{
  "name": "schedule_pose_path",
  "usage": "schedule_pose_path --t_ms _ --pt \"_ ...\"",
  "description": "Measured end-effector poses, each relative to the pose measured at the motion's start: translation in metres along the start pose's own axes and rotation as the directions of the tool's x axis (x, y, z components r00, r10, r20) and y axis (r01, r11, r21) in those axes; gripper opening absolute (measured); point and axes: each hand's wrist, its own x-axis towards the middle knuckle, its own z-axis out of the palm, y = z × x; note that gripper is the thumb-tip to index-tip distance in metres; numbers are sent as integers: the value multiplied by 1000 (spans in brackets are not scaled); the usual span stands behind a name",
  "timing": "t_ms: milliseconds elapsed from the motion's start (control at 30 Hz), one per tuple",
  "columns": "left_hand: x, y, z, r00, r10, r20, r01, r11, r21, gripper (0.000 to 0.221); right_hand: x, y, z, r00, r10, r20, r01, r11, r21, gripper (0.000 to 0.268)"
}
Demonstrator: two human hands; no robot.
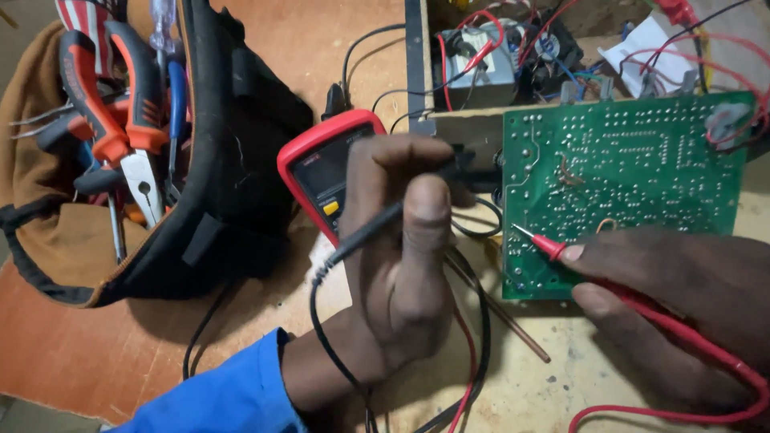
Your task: Using a digital multimeter to test various points on a printed circuit board for diagnostic purposes.
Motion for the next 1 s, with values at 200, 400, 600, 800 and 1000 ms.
schedule_pose_path --t_ms 200,400,600,800,1000 --pt "-2 1 3 987 -156 -42 147 975 -169 49 -18 -5 16 980 200 -25 -196 974 115 29" --pt "-7 -2 4 965 -263 17 259 934 -247 41 -26 -3 16 961 277 14 -277 953 124 32" --pt "-10 -3 4 971 -221 85 234 951 -199 43 -27 -3 23 961 271 -53 -266 960 90 31" --pt "-13 -8 5 974 -198 109 220 940 -261 38 -27 8 20 978 209 28 -210 975 65 37" --pt "-13 -5 5 975 -198 102 218 939 -266 39 -24 -12 26 919 389 -54 -367 899 239 26"
